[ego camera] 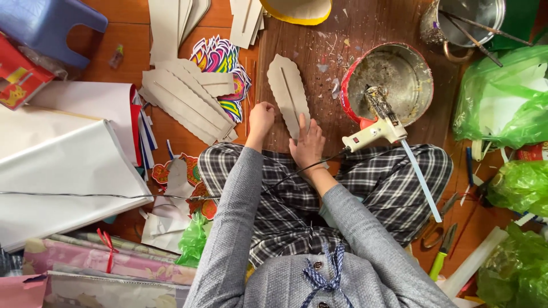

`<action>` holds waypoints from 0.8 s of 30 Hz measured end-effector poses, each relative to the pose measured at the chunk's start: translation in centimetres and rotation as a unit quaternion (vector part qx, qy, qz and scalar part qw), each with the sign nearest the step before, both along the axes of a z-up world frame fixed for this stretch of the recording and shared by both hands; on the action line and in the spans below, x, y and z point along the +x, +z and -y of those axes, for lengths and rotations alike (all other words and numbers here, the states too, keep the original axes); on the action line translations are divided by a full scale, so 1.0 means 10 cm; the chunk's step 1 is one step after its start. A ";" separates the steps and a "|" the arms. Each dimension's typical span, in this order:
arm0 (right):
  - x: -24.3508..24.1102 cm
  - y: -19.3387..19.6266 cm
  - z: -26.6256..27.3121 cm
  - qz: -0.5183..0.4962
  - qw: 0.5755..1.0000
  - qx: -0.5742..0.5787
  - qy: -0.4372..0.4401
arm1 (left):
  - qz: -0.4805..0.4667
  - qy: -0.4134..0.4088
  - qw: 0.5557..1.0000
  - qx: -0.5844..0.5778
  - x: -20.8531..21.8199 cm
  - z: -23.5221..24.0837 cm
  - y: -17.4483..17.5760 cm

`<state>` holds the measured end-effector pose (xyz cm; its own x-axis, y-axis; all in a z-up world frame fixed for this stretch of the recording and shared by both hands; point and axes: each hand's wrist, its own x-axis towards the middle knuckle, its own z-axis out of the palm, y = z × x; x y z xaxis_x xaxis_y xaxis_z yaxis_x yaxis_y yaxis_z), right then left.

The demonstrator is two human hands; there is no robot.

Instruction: The person sits on the floor and uses a hot glue gun to attach thin sticks to the center of scalloped paper cutouts. They repeatedly pick up a cutout, apply glue, place a stick, and set the piece aside, building a stack of assembled items.

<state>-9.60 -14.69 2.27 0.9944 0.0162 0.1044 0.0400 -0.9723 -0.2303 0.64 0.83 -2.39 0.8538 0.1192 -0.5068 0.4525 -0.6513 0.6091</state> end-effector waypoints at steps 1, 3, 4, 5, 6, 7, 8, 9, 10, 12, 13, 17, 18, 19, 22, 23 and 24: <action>0.01 0.01 0.00 0.001 1.000 0.000 0.000 | 0.001 0.000 1.000 0.000 0.02 0.00 0.00; -0.01 0.03 0.01 -0.090 0.990 0.104 -0.040 | -0.001 -0.002 1.000 -0.003 0.00 0.02 -0.02; -0.01 0.05 0.03 -0.092 0.990 0.102 -0.037 | -0.003 0.001 1.000 -0.004 -0.01 0.04 0.04; 0.00 0.07 0.04 -0.115 0.982 0.140 -0.053 | 0.005 0.002 1.000 -0.013 -0.02 0.05 0.11; 0.01 0.08 0.05 -0.139 0.972 0.176 -0.067 | 0.013 0.006 1.000 -0.021 -0.03 0.05 0.18; -0.01 0.11 0.07 -0.143 0.972 0.174 -0.063 | 0.011 0.011 1.000 -0.022 -0.05 0.07 0.21; -0.01 0.13 0.07 -0.140 0.970 0.187 -0.071 | 0.011 0.009 0.999 -0.031 -0.05 0.07 0.25; 0.00 0.15 0.08 -0.137 0.967 0.200 -0.080 | 0.012 0.008 0.999 -0.040 -0.05 0.08 0.28; -0.02 0.13 0.07 -0.139 0.967 0.199 -0.073 | 0.011 0.016 0.999 -0.040 -0.04 0.11 0.28; -0.04 0.09 0.04 -0.111 0.969 0.213 -0.059 | -0.026 0.056 0.979 -0.193 -0.02 0.16 0.28; -0.07 -0.01 0.08 -0.112 0.969 0.212 -0.051 | -0.024 0.064 0.979 -0.193 -0.02 0.16 0.26; -0.19 -0.02 0.23 -0.068 0.968 0.238 0.047 | 0.087 0.068 0.978 -0.177 0.03 0.07 0.38; -0.22 0.07 0.28 -0.066 0.963 0.253 0.074 | 0.155 0.079 0.973 -0.153 0.06 0.04 0.46; -0.34 0.22 0.34 -0.065 0.962 0.252 0.079 | 0.158 0.083 0.972 -0.153 0.08 -0.12 0.54; -0.61 0.49 0.62 -0.123 0.958 0.256 0.033 | 0.314 0.218 0.908 -0.171 0.14 -0.59 0.70; -0.66 0.47 0.75 -0.180 0.894 0.403 -0.079 | 0.337 0.297 0.883 -0.133 0.14 -0.77 0.69; -0.71 0.43 0.87 -0.229 0.791 0.535 -0.188 | 0.357 0.373 0.851 -0.093 0.14 -0.97 0.68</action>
<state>-16.72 -23.42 6.62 0.8460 -0.1434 -0.5135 -0.5307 -0.1339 -0.8369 2.08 10.49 4.39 0.6739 0.7377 0.0408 0.1689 -0.2076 0.9635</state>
